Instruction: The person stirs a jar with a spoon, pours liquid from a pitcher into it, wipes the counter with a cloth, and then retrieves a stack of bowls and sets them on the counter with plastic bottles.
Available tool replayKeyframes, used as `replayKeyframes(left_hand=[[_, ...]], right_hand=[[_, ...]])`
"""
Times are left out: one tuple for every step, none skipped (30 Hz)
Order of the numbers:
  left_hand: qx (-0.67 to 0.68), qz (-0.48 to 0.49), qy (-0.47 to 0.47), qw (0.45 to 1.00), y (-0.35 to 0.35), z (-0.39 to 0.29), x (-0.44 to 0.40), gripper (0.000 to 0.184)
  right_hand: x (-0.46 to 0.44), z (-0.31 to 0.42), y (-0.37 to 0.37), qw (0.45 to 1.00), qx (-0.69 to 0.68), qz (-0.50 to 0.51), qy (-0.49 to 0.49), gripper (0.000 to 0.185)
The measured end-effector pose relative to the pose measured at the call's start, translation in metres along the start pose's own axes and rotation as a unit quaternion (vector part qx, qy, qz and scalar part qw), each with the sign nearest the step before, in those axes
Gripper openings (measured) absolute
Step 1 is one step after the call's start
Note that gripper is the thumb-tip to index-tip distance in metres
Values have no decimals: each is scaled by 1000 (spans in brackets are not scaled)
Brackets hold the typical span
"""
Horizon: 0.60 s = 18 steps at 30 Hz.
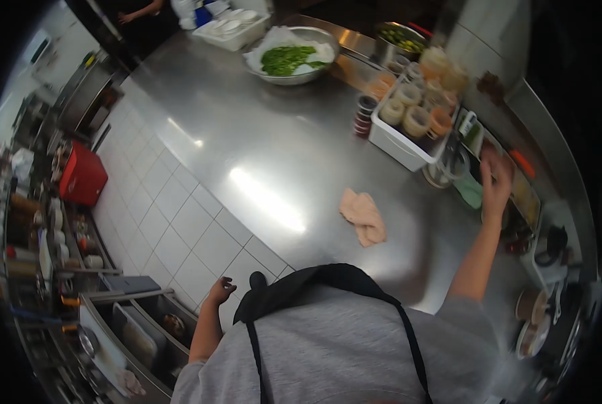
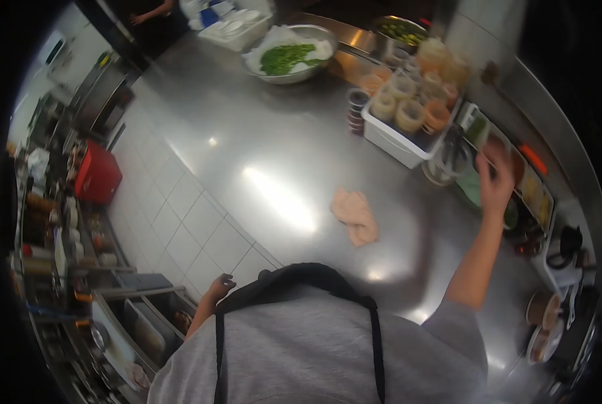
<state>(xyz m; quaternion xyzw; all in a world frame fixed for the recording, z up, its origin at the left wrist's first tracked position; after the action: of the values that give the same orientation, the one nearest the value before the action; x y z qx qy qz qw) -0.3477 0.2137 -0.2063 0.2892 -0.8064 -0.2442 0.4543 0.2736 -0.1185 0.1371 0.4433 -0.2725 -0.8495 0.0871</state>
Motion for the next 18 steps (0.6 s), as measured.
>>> replayKeyframes(left_hand=[[-19,-2,-8,1000,3,4,-2,49],[-10,-13,-2,1000,8,9,-3,49],[6,-2,7,1000,10,12,-5,49],[20,11,15,1000,13,16,-6,50],[31,18,22,999,17,23,-8,51],[30,11,23,999,23,31,-9,51],[30,3,22,999,27,41,-10,51],[24,-2,30,999,30,56,-15,51],[29,-7,32,999,34,67,-16,51],[48,11,54,997,37,83,-15,51],[69,25,71,995,41,96,-20,50],[78,35,83,993,35,131,-35,51],[42,34,90,995,50,133,-34,51],[83,20,78,993,60,149,-47,51],[117,12,69,991,64,180,-55,52],[141,5,94,986,68,209,-67,51],[166,0,119,979,67,238,-76,51],[160,-26,91,983,71,274,-90,51]], right_hand=[[20,24,-17,990,-79,84,-83,22],[40,60,-44,981,-83,173,-22,22],[65,88,-75,956,-72,284,-27,32],[99,109,-109,940,-69,333,-8,45],[138,124,-145,930,-60,360,-49,50],[160,143,-166,941,-7,337,16,46],[169,157,-184,947,48,308,82,43],[163,161,-209,947,46,305,94,43],[159,170,-232,937,-75,328,94,39],[155,186,-250,913,-193,348,88,36],[144,204,-269,913,-194,347,95,36],[128,225,-290,898,-274,343,-7,32],[111,247,-313,868,-351,333,-110,29],[89,270,-337,806,-448,281,-266,27],[73,292,-361,709,-526,213,-418,26],[48,313,-384,669,-590,189,-412,26],[27,331,-402,626,-648,166,-401,27],[11,343,-419,630,-646,158,-401,27]])
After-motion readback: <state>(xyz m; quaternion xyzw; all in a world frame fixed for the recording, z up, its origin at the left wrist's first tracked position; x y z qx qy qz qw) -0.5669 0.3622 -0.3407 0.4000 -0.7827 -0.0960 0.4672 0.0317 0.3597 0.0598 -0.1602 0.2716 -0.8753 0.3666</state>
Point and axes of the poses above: each hand's wrist, its own x-axis away from the middle knuckle, its own y-axis out of the back of the hand, z = x × y, the point moved 4 cm from there along -x, towards the middle knuckle, and after that the axes turned 2 degrees about -z, right-handed, at the moved point
